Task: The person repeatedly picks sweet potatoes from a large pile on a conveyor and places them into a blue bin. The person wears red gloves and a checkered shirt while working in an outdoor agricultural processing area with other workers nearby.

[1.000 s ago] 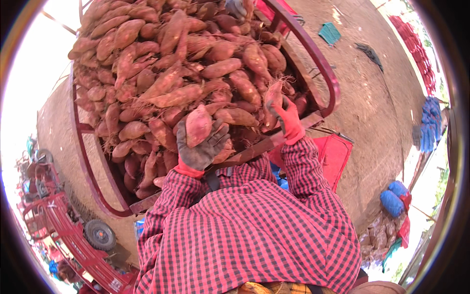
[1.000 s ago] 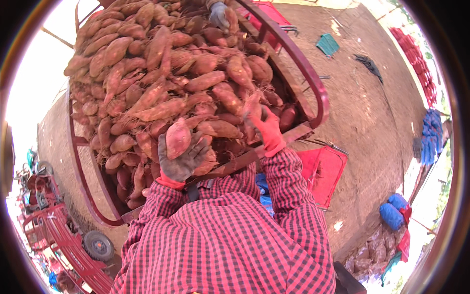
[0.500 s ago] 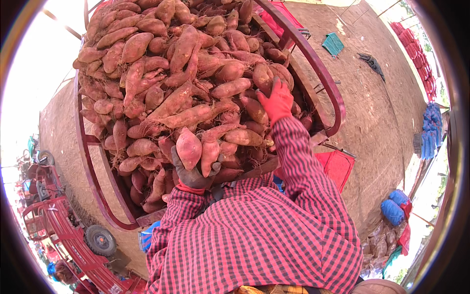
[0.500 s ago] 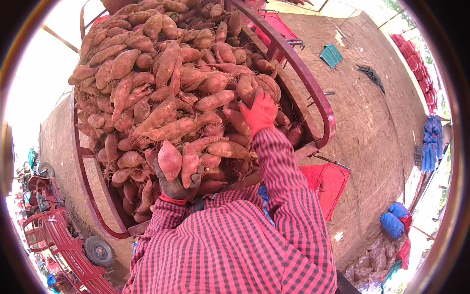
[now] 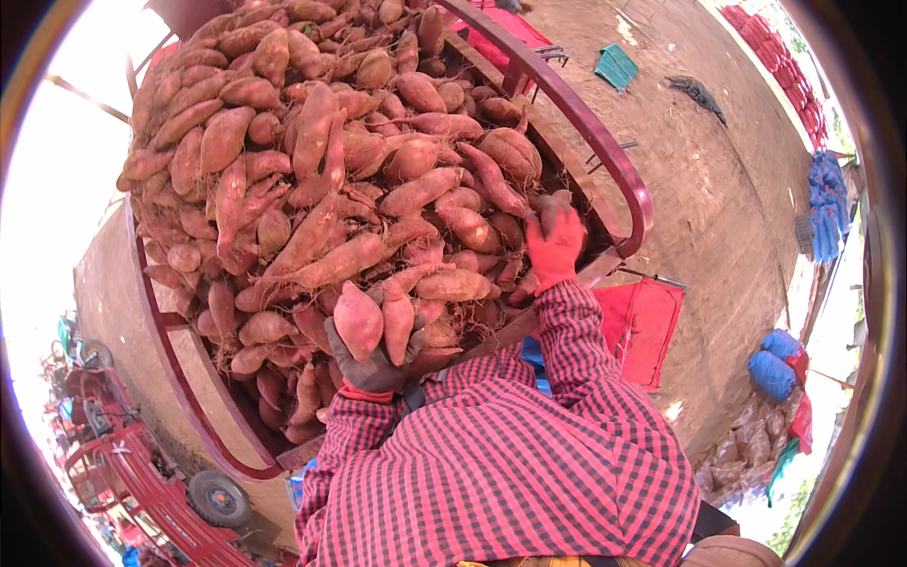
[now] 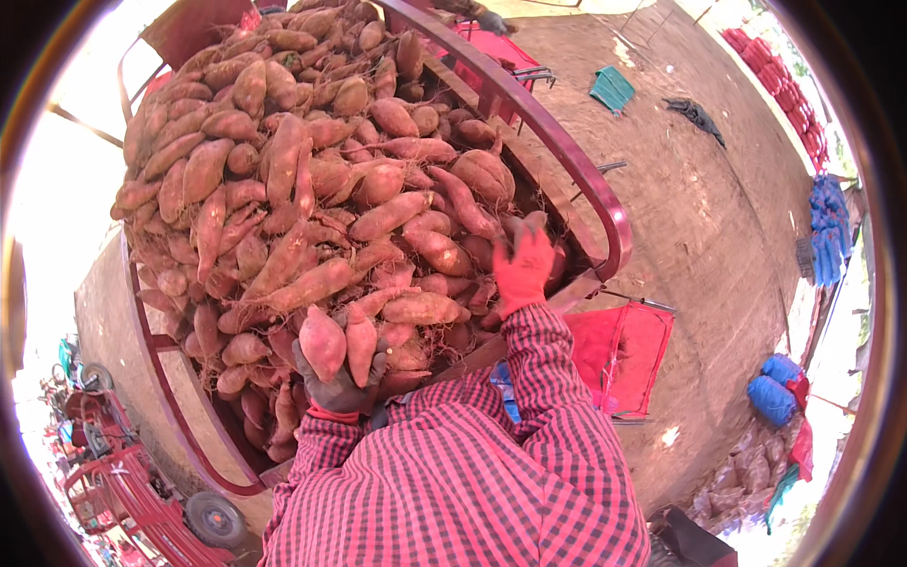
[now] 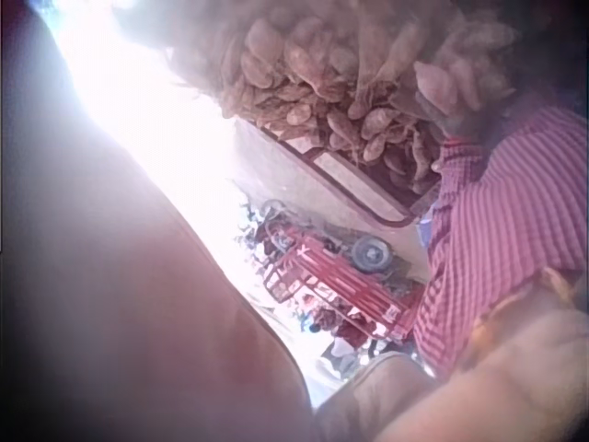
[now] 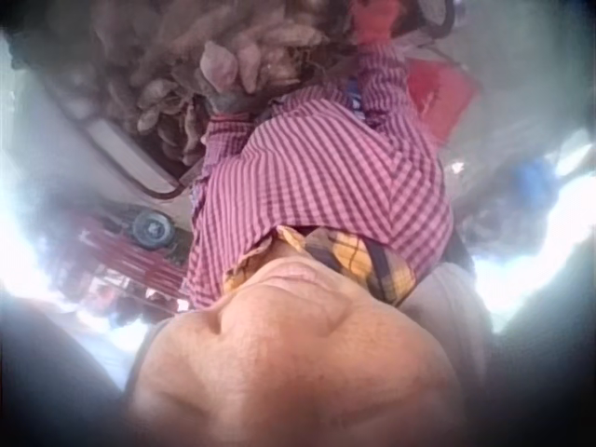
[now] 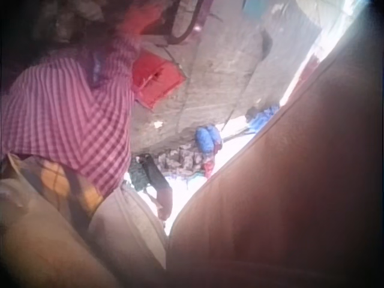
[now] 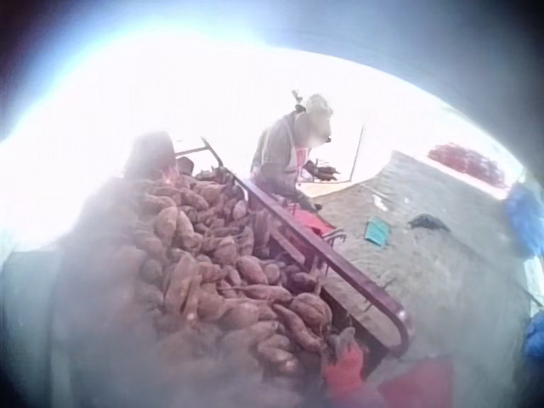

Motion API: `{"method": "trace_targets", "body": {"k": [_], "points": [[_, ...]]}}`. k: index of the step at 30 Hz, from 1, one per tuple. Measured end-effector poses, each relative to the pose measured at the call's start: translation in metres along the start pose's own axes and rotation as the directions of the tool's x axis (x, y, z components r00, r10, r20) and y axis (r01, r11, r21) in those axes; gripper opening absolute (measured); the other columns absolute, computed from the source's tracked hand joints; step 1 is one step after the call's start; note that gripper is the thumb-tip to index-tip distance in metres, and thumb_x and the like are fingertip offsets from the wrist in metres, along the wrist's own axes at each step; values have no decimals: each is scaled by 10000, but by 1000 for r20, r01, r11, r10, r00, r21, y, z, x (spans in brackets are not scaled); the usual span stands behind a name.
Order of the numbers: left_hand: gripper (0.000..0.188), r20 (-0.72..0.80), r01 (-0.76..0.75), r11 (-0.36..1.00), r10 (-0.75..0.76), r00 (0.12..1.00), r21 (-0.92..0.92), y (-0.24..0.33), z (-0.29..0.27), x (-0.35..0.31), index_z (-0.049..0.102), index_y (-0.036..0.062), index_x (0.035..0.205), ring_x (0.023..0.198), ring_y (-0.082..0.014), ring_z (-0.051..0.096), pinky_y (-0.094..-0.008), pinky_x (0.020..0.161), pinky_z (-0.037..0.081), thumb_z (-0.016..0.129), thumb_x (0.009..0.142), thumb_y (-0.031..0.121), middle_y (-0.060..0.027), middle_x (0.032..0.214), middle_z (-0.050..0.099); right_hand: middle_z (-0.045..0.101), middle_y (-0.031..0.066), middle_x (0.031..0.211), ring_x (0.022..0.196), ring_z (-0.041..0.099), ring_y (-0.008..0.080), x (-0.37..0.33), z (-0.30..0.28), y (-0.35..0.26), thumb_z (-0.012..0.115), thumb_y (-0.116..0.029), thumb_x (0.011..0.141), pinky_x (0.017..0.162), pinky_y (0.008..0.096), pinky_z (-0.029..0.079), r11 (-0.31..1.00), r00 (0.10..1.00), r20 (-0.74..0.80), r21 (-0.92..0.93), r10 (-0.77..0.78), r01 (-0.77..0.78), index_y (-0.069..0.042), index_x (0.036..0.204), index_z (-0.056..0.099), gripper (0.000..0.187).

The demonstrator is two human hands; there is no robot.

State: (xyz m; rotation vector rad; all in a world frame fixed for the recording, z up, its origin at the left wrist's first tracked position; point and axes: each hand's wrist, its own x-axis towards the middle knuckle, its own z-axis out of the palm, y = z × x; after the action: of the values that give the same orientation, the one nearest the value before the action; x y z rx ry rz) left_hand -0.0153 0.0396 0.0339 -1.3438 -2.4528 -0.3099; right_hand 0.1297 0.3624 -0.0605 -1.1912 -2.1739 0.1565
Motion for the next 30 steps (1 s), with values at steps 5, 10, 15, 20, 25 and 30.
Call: {"method": "trace_targets", "body": {"k": [5, 10, 15, 20, 25, 30], "points": [[701, -63, -109, 993, 111, 992, 37, 0, -4, 12, 549, 203, 1488, 1362, -379, 538, -613, 1153, 364, 584, 946, 647, -155, 1497, 555, 646, 153, 1216, 1122, 618, 327, 47, 35, -48, 806, -338, 817, 912, 474, 499, 987, 905, 422, -163, 51, 20, -52, 1297, 628, 586], [636, -162, 37, 992, -57, 985, -123, -14, -2, 13, 625, 158, 1396, 1282, -422, 578, -618, 1103, 398, 675, 911, 567, -149, 1376, 627, 693, 88, 1172, 1111, 641, 184, 69, 31, -70, 852, -268, 807, 928, 347, 532, 184, 795, 564, 776, 224, -603, 14, 1335, 624, 640], [598, -170, 27, 998, -35, 985, -48, -14, -8, 3, 677, 135, 1336, 1239, -401, 606, -614, 1116, 369, 734, 877, 514, -130, 1304, 668, 583, 189, 1399, 1297, 562, 323, 114, 50, -124, 864, -323, 736, 1090, 449, 460, 668, 900, 351, 738, -259, -95, -57, 1429, 560, 802], [657, -55, 215, 804, -292, 955, -554, -17, -17, -8, 613, 195, 1440, 1324, -347, 550, -583, 1172, 303, 693, 894, 552, -113, 1393, 615, 490, 218, 1464, 1372, 469, 419, 147, 78, -168, 840, -454, 705, 1167, 495, 379, 840, 641, 560, 461, -525, 285, -128, 1465, 550, 876], [652, -257, 170, 985, -158, 954, 28, -23, -6, -35, 619, 153, 1418, 1333, -322, 550, -554, 1178, 320, 712, 903, 542, -111, 1418, 606, 415, 245, 1503, 1371, 468, 462, 136, 82, -180, 867, -455, 648, 1161, 483, 404, 810, 548, 599, 387, -584, 440, -166, 1450, 583, 898], [772, 502, -197, -888, -405, 765, -416, -43, 9, -58, 551, 67, 1439, 1273, -341, 594, -500, 1164, 389, 587, 949, 662, -130, 1411, 611, 444, 245, 1493, 1370, 497, 394, 115, 65, -212, 892, -413, 604, 1143, 450, 437, 881, 720, 514, 205, -467, 425, -121, 1419, 608, 911]]}}
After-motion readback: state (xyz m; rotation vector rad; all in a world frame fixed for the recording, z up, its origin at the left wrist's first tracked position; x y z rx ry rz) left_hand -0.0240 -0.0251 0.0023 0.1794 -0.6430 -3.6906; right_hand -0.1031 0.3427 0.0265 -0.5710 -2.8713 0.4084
